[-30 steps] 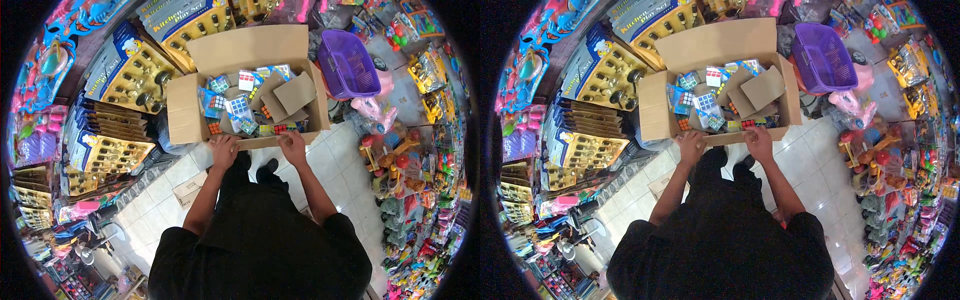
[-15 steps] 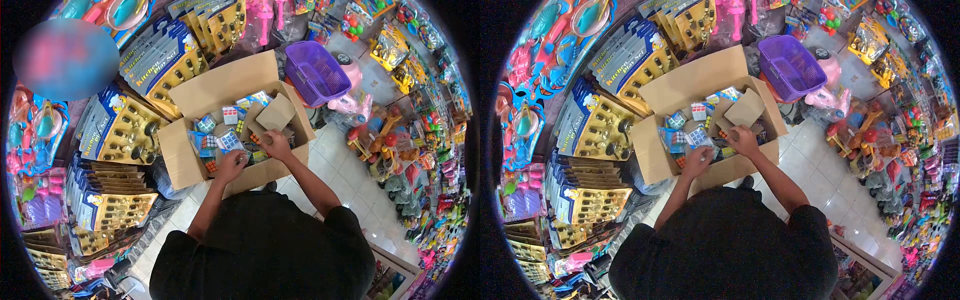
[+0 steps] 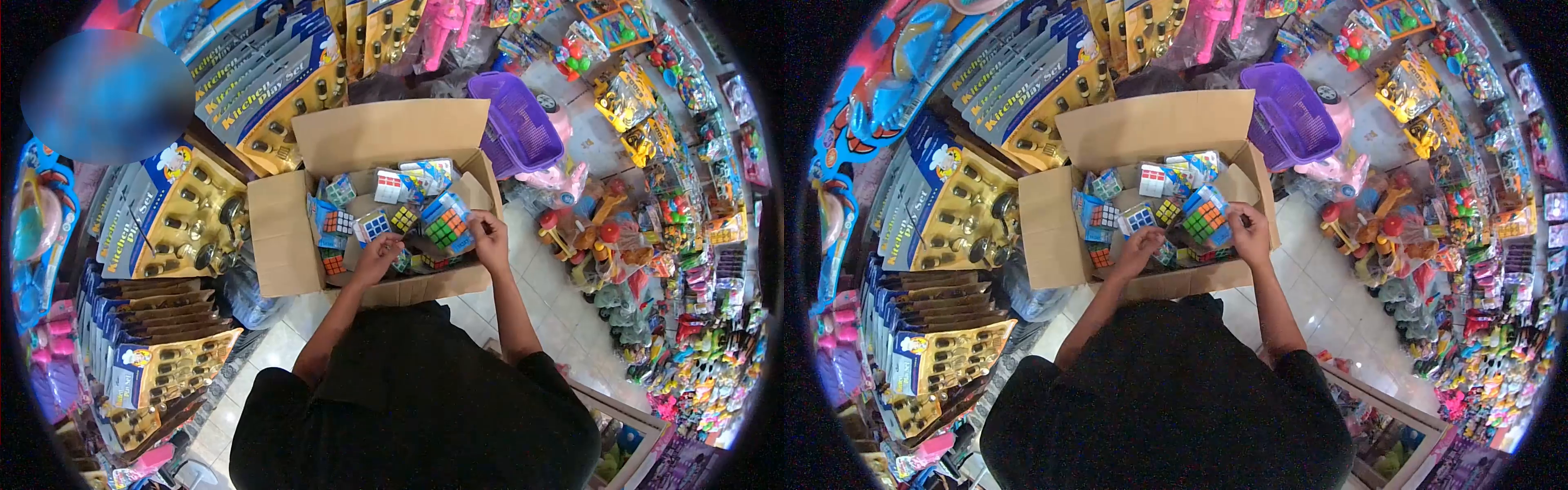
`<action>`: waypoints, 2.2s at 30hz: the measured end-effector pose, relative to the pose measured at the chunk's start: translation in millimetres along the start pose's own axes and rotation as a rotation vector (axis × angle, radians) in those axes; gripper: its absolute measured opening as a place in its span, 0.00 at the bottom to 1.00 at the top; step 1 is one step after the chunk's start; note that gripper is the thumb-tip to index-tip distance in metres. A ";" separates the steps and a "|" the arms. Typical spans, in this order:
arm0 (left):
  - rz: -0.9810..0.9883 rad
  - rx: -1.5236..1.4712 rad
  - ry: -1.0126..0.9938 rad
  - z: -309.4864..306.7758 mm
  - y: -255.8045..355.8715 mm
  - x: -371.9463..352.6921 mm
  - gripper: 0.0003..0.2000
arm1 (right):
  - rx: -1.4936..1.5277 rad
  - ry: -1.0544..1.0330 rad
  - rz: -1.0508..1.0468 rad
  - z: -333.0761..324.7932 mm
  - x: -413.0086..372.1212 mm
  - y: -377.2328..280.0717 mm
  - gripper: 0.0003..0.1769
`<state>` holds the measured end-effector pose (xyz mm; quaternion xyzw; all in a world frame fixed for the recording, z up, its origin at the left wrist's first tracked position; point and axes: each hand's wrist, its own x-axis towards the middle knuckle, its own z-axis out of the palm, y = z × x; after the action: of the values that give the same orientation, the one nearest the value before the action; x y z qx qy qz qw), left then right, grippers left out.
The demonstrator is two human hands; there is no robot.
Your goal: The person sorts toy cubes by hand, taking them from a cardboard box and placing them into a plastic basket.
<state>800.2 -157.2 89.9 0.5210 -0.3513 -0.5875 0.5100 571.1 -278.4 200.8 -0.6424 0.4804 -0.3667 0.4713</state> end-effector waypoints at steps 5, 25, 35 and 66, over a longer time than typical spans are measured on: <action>-0.039 -0.032 -0.170 -3.7 53.5 -15.8 0.23 | 0.466 0.020 0.155 24.1 -10.4 -8.4 0.08; 0.010 -0.956 0.275 -83.1 18.5 -32.6 0.19 | -0.400 0.059 0.012 110.1 -7.3 63.1 0.33; -0.053 -0.816 0.269 -75.6 11.1 -28.3 0.23 | -0.363 0.005 0.081 123.2 -9.4 27.0 0.48; 0.135 -0.630 0.278 -80.5 31.6 -46.1 0.29 | 0.203 -0.436 0.120 144.4 0.2 5.9 0.16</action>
<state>882.8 -110.4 114.6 0.3886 -0.1137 -0.5553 0.7264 702.9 -242.6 153.7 -0.6259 0.3656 -0.2372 0.6468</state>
